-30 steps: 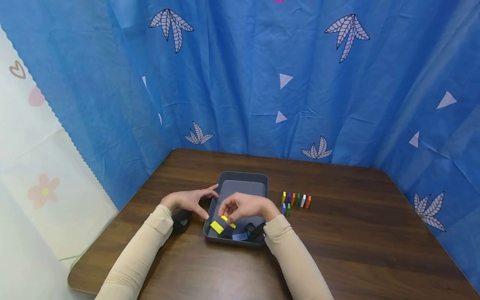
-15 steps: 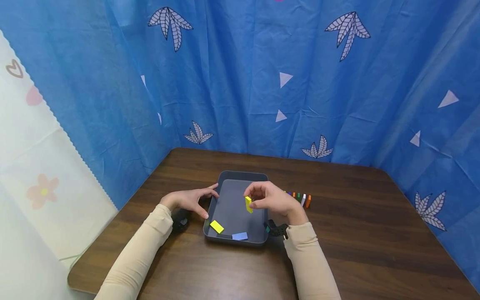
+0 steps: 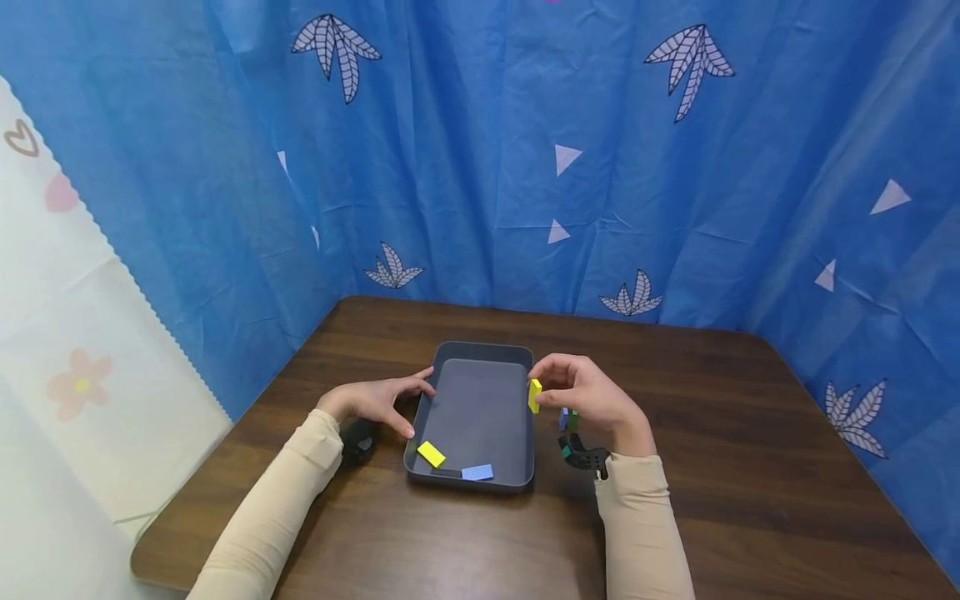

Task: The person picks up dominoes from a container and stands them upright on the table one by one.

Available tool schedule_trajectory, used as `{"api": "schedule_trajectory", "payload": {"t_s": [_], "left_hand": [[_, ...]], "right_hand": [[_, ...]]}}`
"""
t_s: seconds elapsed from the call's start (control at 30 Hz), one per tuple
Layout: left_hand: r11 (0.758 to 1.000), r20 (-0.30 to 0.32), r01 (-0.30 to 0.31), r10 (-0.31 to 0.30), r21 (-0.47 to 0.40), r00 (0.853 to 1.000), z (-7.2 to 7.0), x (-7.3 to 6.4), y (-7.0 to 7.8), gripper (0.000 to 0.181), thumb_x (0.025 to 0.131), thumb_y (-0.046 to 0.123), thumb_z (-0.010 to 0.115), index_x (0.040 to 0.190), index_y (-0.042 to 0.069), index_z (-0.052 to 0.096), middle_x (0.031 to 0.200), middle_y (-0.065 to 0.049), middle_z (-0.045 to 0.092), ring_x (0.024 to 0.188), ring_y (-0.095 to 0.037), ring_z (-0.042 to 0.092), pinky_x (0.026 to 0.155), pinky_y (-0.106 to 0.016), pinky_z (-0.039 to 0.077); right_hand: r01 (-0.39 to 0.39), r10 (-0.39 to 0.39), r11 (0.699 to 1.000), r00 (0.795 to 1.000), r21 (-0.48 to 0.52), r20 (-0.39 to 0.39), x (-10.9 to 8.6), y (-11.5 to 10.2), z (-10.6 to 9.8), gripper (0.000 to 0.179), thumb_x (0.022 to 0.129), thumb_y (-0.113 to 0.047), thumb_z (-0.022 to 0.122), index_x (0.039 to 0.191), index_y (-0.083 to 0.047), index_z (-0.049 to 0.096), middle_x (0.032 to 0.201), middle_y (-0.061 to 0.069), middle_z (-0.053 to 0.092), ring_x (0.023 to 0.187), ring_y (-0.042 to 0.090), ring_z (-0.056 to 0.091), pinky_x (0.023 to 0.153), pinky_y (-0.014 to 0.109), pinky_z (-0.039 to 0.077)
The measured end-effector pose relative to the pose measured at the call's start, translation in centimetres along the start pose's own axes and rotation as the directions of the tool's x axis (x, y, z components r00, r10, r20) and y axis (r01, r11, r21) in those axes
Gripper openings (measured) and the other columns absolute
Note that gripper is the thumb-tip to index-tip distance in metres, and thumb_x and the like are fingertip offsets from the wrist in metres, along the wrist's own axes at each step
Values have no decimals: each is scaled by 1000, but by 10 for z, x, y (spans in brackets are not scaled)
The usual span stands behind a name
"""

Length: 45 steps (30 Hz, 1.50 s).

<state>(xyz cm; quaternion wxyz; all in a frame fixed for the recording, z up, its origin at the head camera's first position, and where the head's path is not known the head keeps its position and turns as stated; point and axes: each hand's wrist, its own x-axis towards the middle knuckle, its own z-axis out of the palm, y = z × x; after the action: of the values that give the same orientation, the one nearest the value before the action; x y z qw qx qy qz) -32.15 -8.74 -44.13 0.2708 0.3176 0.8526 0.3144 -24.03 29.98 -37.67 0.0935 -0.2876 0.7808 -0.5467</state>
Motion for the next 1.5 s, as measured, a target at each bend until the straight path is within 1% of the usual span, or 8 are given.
{"api": "schedule_trajectory", "payload": {"t_s": [0.1,0.23,0.47,0.63,0.77,1.0,1.2,1.5], "left_hand": [[1000,2,1,-1,-3,1000,0,-1,0,78,82,33,84,148,21,46,171,0,-2,153,-32,25,122,-55,26],[1000,3,3,-3,-6,1000,-1,-2,0,77,82,33,84,147,21,46,171,1,-2,153,-32,25,122,-55,25],[1000,-7,15,-15,-11,1000,-1,-1,-1,77,81,36,84,147,23,47,171,5,-1,153,-31,25,121,-55,26],[1000,-10,26,-26,-13,1000,1,-1,-2,77,80,36,85,146,23,48,171,7,-1,153,-29,26,122,-54,26],[999,-14,33,-34,-22,999,2,-1,-1,77,79,37,85,146,24,48,171,8,0,153,-29,26,122,-56,25],[999,-17,35,-35,-21,999,1,-1,0,77,80,36,85,146,24,48,170,9,0,153,-29,26,122,-55,24],[999,-15,29,-29,-25,999,2,-2,-2,78,80,35,85,147,23,47,171,6,0,153,-31,25,122,-57,24],[999,-25,30,-30,-26,999,3,-1,-1,78,79,36,85,146,23,47,171,6,1,153,-31,26,121,-58,24]], "right_hand": [[5,-6,1000,1000,-23,-16,-6,4,-7,24,93,-4,69,114,3,60,95,5,71,84,27,70,71,31,61],[12,-15,998,999,-59,-42,-14,8,-16,27,93,-3,67,115,9,57,96,9,71,84,22,70,71,26,59],[-58,42,990,991,-125,-131,-26,12,-27,26,93,-4,68,114,9,57,97,12,72,81,13,67,61,25,54],[-104,79,984,983,-143,-168,-33,15,-31,26,93,-2,68,113,10,56,93,10,68,78,18,64,62,27,55],[-130,102,979,979,-154,-178,-37,19,-34,27,93,-3,68,113,11,56,93,14,66,80,25,63,65,27,56],[-192,158,967,967,-165,-200,-42,25,-39,29,93,-7,70,114,7,57,98,20,65,82,17,62,72,27,58],[-229,198,964,958,-135,-210,-46,34,-41,33,93,-8,70,116,10,55,100,18,65,86,19,63,80,31,59],[-251,225,961,954,-119,-198,-45,47,-41,34,93,-5,69,118,12,54,100,13,66,87,15,63,83,29,60]]}}
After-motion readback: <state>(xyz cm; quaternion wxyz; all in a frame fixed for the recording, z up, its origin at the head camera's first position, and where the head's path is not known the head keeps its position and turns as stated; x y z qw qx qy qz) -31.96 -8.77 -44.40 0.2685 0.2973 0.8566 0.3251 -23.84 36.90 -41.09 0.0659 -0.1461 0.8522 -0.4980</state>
